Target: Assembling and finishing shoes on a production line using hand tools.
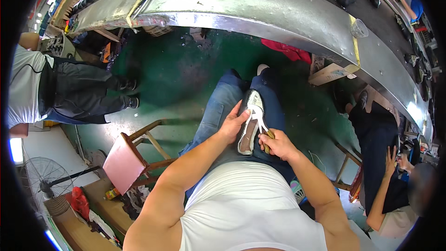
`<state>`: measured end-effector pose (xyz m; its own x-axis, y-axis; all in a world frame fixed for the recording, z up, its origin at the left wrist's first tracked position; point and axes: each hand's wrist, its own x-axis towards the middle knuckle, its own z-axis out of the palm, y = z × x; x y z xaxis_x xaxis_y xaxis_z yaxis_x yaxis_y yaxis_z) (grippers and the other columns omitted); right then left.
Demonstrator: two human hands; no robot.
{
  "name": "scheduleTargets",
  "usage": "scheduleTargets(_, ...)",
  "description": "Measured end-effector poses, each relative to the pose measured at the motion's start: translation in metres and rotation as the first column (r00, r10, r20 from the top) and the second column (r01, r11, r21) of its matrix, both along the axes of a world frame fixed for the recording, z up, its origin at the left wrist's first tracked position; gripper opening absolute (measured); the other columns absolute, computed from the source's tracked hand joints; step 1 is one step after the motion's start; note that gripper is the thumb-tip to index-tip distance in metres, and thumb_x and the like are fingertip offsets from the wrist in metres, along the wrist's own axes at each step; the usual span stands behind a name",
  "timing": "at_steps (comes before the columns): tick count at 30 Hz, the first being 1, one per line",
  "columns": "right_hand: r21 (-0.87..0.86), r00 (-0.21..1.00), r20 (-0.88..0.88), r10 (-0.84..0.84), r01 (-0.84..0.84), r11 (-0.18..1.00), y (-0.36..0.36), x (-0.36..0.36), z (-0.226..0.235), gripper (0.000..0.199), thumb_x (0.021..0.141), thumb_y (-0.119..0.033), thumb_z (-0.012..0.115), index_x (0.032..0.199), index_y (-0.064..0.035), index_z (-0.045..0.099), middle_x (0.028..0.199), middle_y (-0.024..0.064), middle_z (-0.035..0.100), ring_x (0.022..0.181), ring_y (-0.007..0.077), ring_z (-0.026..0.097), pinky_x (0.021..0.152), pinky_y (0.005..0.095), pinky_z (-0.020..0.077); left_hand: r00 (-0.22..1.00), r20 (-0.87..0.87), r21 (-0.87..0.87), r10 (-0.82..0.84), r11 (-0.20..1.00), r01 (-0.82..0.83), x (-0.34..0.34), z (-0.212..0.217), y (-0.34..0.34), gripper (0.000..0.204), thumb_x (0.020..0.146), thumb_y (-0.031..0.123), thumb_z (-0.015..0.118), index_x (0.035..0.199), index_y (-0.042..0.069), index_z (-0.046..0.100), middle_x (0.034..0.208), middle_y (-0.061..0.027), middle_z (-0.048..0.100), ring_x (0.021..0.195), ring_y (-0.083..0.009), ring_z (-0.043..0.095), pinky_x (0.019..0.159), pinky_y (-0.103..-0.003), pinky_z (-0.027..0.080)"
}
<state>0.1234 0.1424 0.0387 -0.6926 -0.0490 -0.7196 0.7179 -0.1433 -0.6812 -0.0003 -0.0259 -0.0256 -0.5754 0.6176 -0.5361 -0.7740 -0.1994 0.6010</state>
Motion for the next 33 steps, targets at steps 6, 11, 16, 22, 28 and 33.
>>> scheduleTargets(6, -0.541, 0.985, 0.154, 0.074, 0.021, 0.841, 0.055, 0.012, -0.031, 0.027, 0.1, -0.021, 0.06, 0.116, 0.001, 0.06, 0.096, 0.0098, 0.067, 0.079, 0.0156, 0.068, 0.047, 0.0212, 0.0481, 0.993, -0.058, -0.281, -0.108, 0.956, 0.087, 0.001, 0.029, 0.01, 0.062, 0.092, 0.024, 0.07, 0.144, 0.003, 0.045, 0.127, -0.0129, 0.063, 0.115, -0.0212, 0.061, 0.098, -0.035, 0.049)
scheduleTargets(11, -0.053, 0.947, 0.099, 0.304, -0.3, 0.952, 0.081, -0.012, 0.03, 0.032, 0.102, -0.027, 0.057, 0.113, 0.0027, 0.061, 0.099, 0.0116, 0.07, 0.092, 0.02, 0.071, 0.062, 0.0349, 0.0599, 0.973, -0.144, -0.53, -0.18, 0.844, 0.078, -0.005, 0.023, 0.016, 0.063, 0.087, 0.029, 0.071, 0.138, -0.003, 0.049, 0.125, -0.0182, 0.064, 0.112, -0.0258, 0.063, 0.096, -0.036, 0.049)
scheduleTargets(16, 0.33, 0.932, -0.283, 0.226, -0.127, 0.936, 0.051, -0.043, 0.031, 0.038, 0.104, -0.033, 0.05, 0.098, 0.0029, 0.062, 0.087, 0.0176, 0.069, 0.084, 0.0227, 0.07, 0.066, 0.0391, 0.0553, 0.954, -0.153, -0.585, -0.256, 0.802, 0.121, -0.007, 0.041, 0.022, 0.069, 0.085, 0.03, 0.071, 0.14, -0.004, 0.046, 0.127, -0.0207, 0.062, 0.114, -0.0284, 0.062, 0.097, -0.038, 0.049)
scheduleTargets(22, 0.565, 0.821, -0.31, 0.48, -0.248, 0.787, 0.048, -0.05, 0.031, 0.047, 0.104, -0.04, 0.046, 0.093, 0.0039, 0.061, 0.089, 0.027, 0.068, 0.088, 0.0458, 0.065, 0.08, 0.051, 0.049, 0.924, -0.167, -0.669, -0.343, 0.728, 0.149, -0.007, 0.051, 0.02, 0.069, 0.084, 0.028, 0.073, 0.138, -0.004, 0.046, 0.124, -0.0214, 0.063, 0.112, -0.0286, 0.063, 0.094, -0.038, 0.051)
scheduleTargets(28, 0.816, 0.752, 0.085, 0.653, -0.429, 0.388, 0.061, -0.036, 0.034, 0.042, 0.102, -0.036, 0.05, 0.095, 0.0027, 0.065, 0.083, 0.0215, 0.07, 0.08, 0.0399, 0.069, 0.076, 0.0466, 0.0537, 0.906, -0.104, -0.562, -0.411, 0.775, 0.288, -0.012, 0.058, 0.016, 0.085, 0.085, 0.025, 0.075, 0.148, -0.01, 0.03, 0.137, -0.0268, 0.053, 0.124, -0.0301, 0.056, 0.104, -0.037, 0.046)
scheduleTargets(33, 0.367, 0.862, 0.054, 0.503, -0.486, 0.793, 0.07, -0.007, 0.056, 0.038, 0.1, -0.033, 0.054, 0.09, 0.0017, 0.064, 0.073, 0.0092, 0.066, 0.064, 0.0162, 0.066, 0.061, 0.0349, 0.0531, 0.92, -0.073, -0.525, -0.384, 0.799, 0.292, -0.018, 0.049, 0.014, 0.091, 0.084, 0.025, 0.078, 0.149, -0.009, 0.025, 0.137, -0.0247, 0.053, 0.123, -0.0302, 0.056, 0.105, -0.037, 0.046)
